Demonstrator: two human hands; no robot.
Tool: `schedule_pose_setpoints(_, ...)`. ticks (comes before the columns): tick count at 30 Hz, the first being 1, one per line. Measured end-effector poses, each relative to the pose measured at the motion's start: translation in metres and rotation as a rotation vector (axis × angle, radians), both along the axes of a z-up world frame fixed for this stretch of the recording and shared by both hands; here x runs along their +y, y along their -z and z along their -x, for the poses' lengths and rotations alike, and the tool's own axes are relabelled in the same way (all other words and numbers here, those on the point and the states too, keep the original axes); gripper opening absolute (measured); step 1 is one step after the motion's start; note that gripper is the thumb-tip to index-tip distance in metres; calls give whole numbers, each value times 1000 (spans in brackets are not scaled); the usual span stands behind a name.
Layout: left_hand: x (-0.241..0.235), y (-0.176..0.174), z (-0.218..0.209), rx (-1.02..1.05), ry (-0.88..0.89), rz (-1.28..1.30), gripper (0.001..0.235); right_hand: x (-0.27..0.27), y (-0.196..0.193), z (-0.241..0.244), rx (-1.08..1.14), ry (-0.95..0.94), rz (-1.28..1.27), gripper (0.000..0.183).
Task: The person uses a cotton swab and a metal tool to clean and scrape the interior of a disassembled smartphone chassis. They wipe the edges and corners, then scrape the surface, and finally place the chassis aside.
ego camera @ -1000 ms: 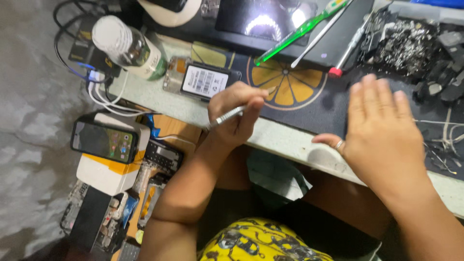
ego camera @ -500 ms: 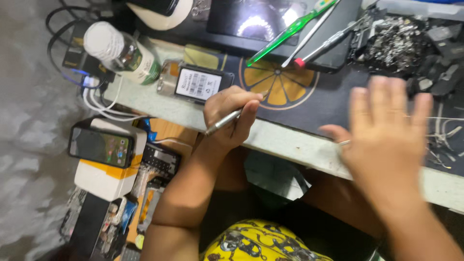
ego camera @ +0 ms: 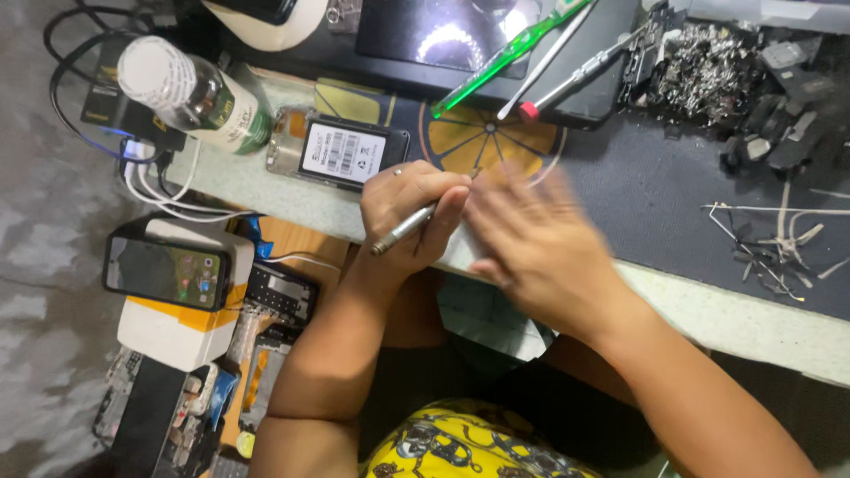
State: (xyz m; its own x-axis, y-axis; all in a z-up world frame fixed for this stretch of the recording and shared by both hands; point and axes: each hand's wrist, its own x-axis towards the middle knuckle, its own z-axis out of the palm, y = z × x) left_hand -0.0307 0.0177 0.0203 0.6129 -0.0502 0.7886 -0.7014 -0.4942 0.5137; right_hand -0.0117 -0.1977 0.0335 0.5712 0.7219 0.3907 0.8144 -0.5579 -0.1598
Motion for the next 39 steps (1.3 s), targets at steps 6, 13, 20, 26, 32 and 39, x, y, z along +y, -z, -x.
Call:
schedule_pose_setpoints(6, 2, -3, 3, 85, 4, 120, 6, -44, -34, -2, -196, 351, 327, 57)
schedule_pose_setpoints(13, -5, -8, 6, 65, -63, -30, 6, -36, -9, 8, -189, 240, 48, 18)
schedule_pose_setpoints(20, -8, -8, 52, 88, -147, -397, 32, -63, -8, 8, -219, 254, 114, 17)
schedule_pose_setpoints(26, -43, -6, 59, 166, -109, -515, 35, -129, 33, -1, 87, 526, -206, 20)
schedule_pose_setpoints(32, -65, -6, 54, 115, 33, -412, 30, -152, 62, 1, 50, 523, -343, 8)
schedule_pose_setpoints(39, -50, -5, 58, 189, -276, -540, 33, -106, 30, 0, -136, 269, -114, 20)
